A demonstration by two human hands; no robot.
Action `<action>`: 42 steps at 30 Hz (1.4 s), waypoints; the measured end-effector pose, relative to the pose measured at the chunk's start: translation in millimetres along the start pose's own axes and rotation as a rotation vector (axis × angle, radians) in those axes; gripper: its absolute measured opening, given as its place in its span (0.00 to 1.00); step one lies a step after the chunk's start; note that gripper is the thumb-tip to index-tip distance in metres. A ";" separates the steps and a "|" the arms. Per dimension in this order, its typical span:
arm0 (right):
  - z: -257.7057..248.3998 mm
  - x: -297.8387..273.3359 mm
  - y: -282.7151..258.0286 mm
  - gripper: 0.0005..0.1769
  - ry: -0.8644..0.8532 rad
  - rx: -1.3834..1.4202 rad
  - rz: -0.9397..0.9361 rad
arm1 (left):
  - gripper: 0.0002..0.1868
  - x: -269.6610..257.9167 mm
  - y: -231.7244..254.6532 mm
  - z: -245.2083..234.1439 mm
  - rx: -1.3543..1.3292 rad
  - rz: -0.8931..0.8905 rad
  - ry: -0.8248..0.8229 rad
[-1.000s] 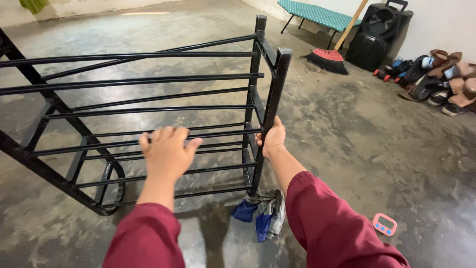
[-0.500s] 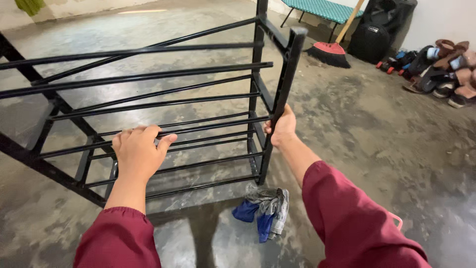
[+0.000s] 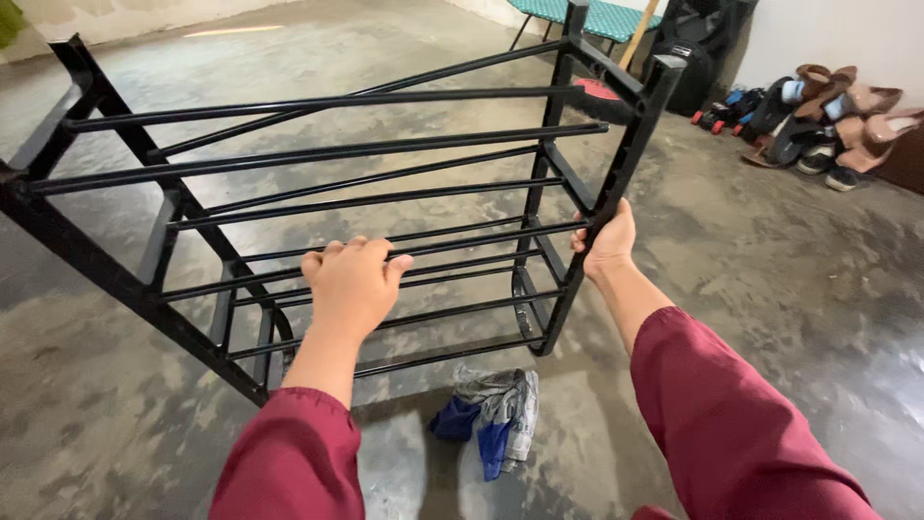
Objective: The person assembles a black metal shoe rack by inserting horizontal bars into vertical supports and securing them with small fasteners. The person repeatedly adjusts and tightens the connections to ensure stability.
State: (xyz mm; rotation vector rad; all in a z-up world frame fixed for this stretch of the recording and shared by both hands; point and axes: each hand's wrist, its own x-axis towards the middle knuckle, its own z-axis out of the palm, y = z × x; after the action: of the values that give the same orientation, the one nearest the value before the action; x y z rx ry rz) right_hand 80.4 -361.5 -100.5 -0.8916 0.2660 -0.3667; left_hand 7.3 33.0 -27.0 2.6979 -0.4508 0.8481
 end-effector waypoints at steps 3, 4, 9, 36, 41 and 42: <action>-13.1 1.4 -11.5 0.22 -0.039 -0.007 -0.074 | 0.15 2.1 18.0 10.3 -0.076 0.006 0.019; -16.1 2.6 -13.7 0.21 0.000 -0.022 -0.061 | 0.15 3.0 21.8 12.5 -0.071 0.002 0.017; -13.0 5.4 -16.2 0.21 0.080 -0.114 -0.073 | 0.15 6.4 24.6 12.4 -0.061 -0.024 -0.018; 170.2 -163.1 66.6 0.11 -0.485 -1.515 -1.127 | 0.26 -38.1 -128.7 -83.0 0.070 -0.198 0.814; 173.2 -167.6 68.1 0.10 -0.490 -1.488 -1.175 | 0.29 -51.2 -173.7 -92.3 -0.639 -0.665 0.315; 173.5 -168.1 68.5 0.10 -0.484 -1.479 -1.190 | 0.28 -53.1 -176.5 -88.1 -0.744 -0.722 0.238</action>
State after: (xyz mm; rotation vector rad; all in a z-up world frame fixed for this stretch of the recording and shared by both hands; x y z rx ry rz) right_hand 6.7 -129.7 -38.1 -2.5408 -0.6123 -1.0659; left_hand -12.8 236.1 -18.2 1.8214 0.2309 0.6006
